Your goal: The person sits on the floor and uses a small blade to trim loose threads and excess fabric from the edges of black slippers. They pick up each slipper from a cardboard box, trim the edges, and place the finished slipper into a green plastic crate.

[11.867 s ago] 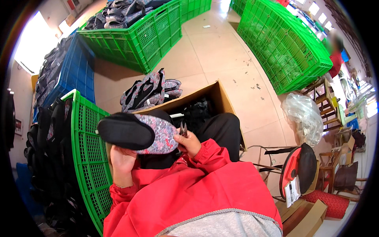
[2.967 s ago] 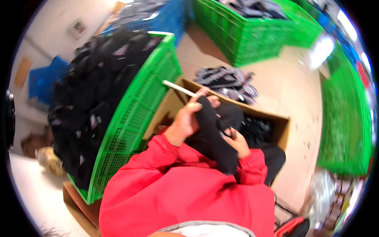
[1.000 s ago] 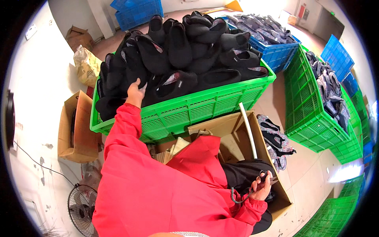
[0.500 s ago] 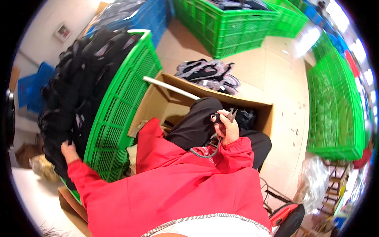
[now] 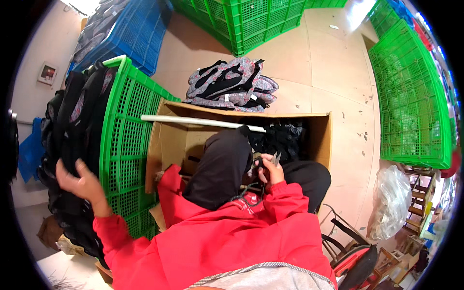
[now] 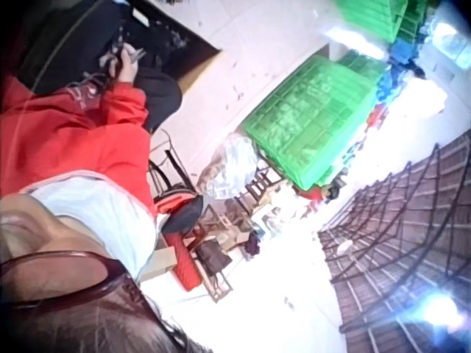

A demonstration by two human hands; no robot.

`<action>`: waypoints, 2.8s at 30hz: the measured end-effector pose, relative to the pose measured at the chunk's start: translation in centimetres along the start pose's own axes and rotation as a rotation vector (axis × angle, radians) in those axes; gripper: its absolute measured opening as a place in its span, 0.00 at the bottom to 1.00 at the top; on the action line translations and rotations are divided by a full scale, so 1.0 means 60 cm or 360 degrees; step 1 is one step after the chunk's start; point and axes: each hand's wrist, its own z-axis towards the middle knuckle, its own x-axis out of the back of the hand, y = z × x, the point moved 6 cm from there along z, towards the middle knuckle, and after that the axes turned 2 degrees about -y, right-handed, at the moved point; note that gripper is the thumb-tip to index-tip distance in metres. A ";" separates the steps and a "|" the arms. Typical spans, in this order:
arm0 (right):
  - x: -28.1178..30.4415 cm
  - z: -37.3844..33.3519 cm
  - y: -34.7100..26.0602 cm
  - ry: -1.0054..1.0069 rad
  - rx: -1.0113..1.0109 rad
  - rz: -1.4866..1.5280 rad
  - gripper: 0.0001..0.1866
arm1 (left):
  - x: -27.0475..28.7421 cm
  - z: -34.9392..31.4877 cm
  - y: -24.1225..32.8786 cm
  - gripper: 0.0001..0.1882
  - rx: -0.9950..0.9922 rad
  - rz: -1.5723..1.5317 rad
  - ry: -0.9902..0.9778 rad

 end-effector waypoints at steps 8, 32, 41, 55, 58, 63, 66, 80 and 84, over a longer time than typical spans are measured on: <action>0.026 0.046 0.005 0.0417 -0.0125 -0.0157 0.13 | -0.505 -0.138 0.393 0.40 -0.0630 -0.0947 -0.1222; 0.046 0.121 0.046 0.0519 -0.0222 -0.0283 0.11 | -1.153 -0.436 0.690 0.43 -0.0338 -0.0489 -0.2543; 0.045 0.124 0.059 0.0570 -0.0265 -0.0265 0.12 | -1.121 -0.476 0.678 0.36 -0.0573 -0.0678 -0.3040; 0.037 0.117 0.052 0.0440 -0.0262 -0.0253 0.11 | -1.079 -0.446 0.684 0.34 -0.0643 -0.0680 -0.2278; 0.039 0.115 0.054 0.0439 -0.0202 -0.0337 0.11 | -1.049 -0.423 0.724 0.35 -0.0718 -0.0822 -0.2117; 0.038 0.113 0.056 0.0409 -0.0191 -0.0279 0.12 | -0.924 -0.386 0.865 0.37 -0.0253 -0.2010 -0.2727; 0.036 0.110 0.056 0.0390 -0.0170 -0.0276 0.12 | -0.876 -0.386 0.914 0.37 -0.0491 -0.2099 -0.2640; 0.015 0.083 0.054 0.0282 0.0052 -0.0321 0.12 | -0.682 -0.350 0.842 0.29 -0.0120 -0.2525 -0.2314; 0.025 0.079 0.060 0.0357 0.0057 -0.0270 0.12 | -0.615 -0.265 0.784 0.33 -0.0013 -0.2680 -0.2005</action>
